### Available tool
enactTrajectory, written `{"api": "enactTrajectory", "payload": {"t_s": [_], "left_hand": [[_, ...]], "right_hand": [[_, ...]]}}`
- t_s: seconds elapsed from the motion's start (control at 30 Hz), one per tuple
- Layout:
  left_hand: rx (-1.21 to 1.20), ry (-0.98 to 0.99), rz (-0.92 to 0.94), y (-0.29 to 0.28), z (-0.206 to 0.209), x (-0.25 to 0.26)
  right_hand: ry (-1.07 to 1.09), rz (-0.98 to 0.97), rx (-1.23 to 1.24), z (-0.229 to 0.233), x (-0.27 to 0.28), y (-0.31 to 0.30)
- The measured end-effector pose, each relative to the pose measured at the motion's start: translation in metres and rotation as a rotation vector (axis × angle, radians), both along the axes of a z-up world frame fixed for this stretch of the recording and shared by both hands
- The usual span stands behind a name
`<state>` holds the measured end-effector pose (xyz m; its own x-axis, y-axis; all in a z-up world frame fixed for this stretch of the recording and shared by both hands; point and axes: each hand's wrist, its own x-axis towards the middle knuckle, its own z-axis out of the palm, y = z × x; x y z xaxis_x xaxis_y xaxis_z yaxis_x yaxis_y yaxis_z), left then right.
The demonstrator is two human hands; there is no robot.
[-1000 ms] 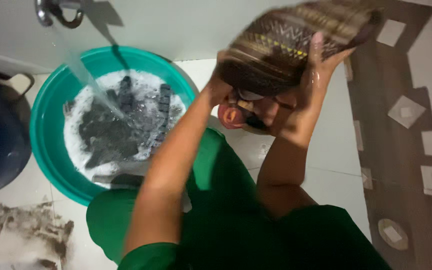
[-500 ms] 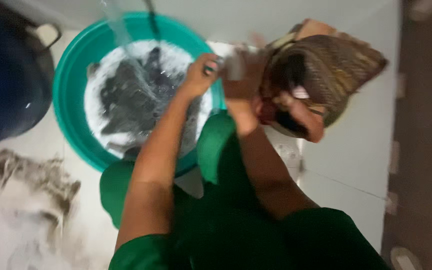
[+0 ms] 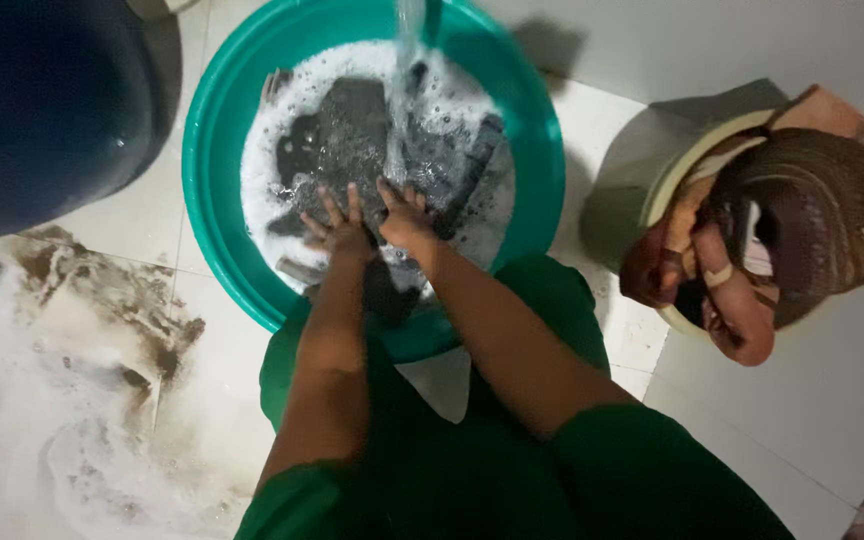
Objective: The person washes several items of clothing by hand in a green basin under running water, scrubbing the fabric against itself and then placing the items in a nearby bucket.
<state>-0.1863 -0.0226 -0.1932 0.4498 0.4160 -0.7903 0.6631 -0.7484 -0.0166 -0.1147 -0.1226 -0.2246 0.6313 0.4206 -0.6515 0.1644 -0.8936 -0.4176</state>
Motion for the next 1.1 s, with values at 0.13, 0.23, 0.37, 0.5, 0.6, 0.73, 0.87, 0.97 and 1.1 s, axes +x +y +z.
{"api": "enactTrajectory", "payload": {"t_s": [0.13,0.23,0.37,0.5,0.6,0.73,0.87,0.97,1.1], "left_hand": [[0.145,-0.172,-0.189,0.016,-0.029,0.009],[0.152,-0.148,-0.293,0.022,-0.007,0.021],[-0.080,0.016,-0.202,0.044,0.045,0.038],[0.043,-0.027,-0.357,0.061,0.012,0.052],[0.176,-0.076,-0.505,0.059,-0.001,0.042],[0.077,0.025,-0.415,0.047,0.016,0.044],[0.040,-0.173,-0.369,0.075,0.008,0.028],[0.010,-0.211,-0.167,0.089,0.013,0.027],[-0.137,-0.314,-0.018,0.111,0.037,0.022]], "right_hand": [[-0.079,0.177,0.004,0.044,0.004,-0.018],[-0.090,0.178,-0.121,0.055,0.021,-0.008],[-0.061,0.358,-0.154,0.050,0.054,-0.002],[-0.064,0.410,-0.111,0.039,0.070,0.010],[-0.093,0.361,-0.106,0.033,0.056,0.009],[-0.330,0.190,-0.028,0.061,0.015,0.000],[-0.160,0.647,-0.337,0.094,0.013,-0.009],[-0.180,0.561,-0.326,0.066,0.009,-0.004],[-0.102,0.302,-0.152,0.023,0.038,-0.012]]}}
